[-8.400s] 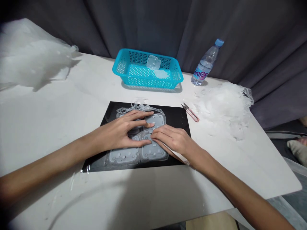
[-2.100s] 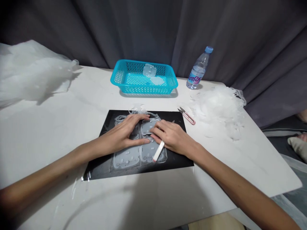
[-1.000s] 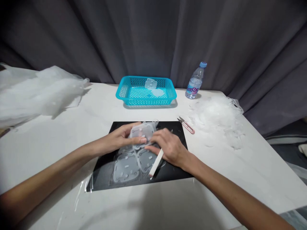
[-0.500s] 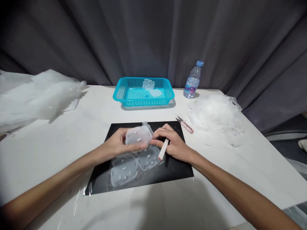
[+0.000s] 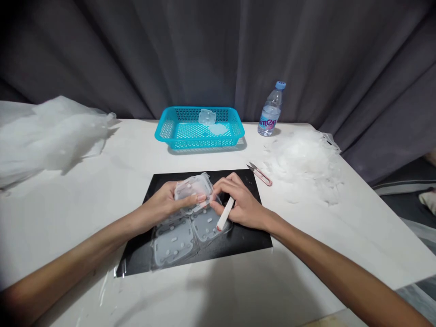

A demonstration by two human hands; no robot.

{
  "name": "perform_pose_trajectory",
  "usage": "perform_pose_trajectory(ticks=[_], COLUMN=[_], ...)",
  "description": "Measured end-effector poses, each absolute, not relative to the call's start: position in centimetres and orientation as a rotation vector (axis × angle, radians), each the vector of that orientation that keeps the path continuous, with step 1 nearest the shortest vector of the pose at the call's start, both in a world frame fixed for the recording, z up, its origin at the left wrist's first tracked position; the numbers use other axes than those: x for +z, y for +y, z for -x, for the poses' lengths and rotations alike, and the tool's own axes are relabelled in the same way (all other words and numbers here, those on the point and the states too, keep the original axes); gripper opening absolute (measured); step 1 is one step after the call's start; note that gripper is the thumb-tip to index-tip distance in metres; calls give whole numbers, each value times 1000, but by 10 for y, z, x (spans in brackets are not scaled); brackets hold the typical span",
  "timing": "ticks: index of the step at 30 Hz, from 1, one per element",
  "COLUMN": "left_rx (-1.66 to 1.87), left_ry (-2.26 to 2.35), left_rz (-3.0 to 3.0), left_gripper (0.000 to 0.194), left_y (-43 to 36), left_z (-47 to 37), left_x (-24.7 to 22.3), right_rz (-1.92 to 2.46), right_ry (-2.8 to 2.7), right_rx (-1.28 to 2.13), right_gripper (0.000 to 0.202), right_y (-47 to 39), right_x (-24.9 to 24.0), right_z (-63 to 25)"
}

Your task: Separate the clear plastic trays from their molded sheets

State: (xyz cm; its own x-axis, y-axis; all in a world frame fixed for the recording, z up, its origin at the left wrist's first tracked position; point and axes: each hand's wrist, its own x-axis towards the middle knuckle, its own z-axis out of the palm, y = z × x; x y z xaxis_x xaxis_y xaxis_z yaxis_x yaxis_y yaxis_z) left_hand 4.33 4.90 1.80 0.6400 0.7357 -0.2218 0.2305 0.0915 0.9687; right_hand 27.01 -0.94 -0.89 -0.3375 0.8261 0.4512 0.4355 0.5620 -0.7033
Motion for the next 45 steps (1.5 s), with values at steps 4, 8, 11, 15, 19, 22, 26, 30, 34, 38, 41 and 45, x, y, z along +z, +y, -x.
perform_pose_trajectory(ticks=[4, 8, 11, 15, 19, 22, 26, 30, 34, 38, 41, 45], left_rx=[369, 334, 356, 404, 428, 461, 466, 432, 384, 397, 378, 353], left_ry=[804, 795, 846, 877, 880, 887, 869, 771, 716, 793, 804, 777], left_rz=[-1454, -1452, -1483, -1498, -1559, -1590, -1550, -1440, -1438, -1424, -1422, -1452], left_gripper=[39, 38, 40, 41, 41, 40, 40, 35, 33, 33, 34, 34], left_y=[43, 43, 48, 50, 49, 48, 43, 35, 38, 49, 52, 52], left_z=[-48, -47, -44, -43, -45, -46, -48, -48, -45, -39, -37, -38], left_x=[26, 28, 22, 15, 13, 12, 15, 23, 23, 16, 14, 17], right_rz=[1113, 1193, 1099, 969, 958, 959, 964, 1080, 1131, 1099, 1015, 1004], right_ry=[-1955, -1946, -1997, -1963, -1907, -1897, -1946, -2047, -1981, -1913, -1912, -1831], right_rx=[499, 463, 552, 734, 781, 790, 776, 582, 522, 591, 693, 775], right_gripper=[17, 18, 11, 4, 13, 16, 13, 16, 17, 13, 4, 9], right_y=[-6, -4, -4, -4, -3, -3, -2, 2, 5, 3, 1, -1], right_x=[-15, -18, -13, -8, -9, -9, -9, -14, -17, -14, -11, -11], right_z=[-268, -269, -274, -281, -280, -278, -278, -279, -278, -280, -281, -280])
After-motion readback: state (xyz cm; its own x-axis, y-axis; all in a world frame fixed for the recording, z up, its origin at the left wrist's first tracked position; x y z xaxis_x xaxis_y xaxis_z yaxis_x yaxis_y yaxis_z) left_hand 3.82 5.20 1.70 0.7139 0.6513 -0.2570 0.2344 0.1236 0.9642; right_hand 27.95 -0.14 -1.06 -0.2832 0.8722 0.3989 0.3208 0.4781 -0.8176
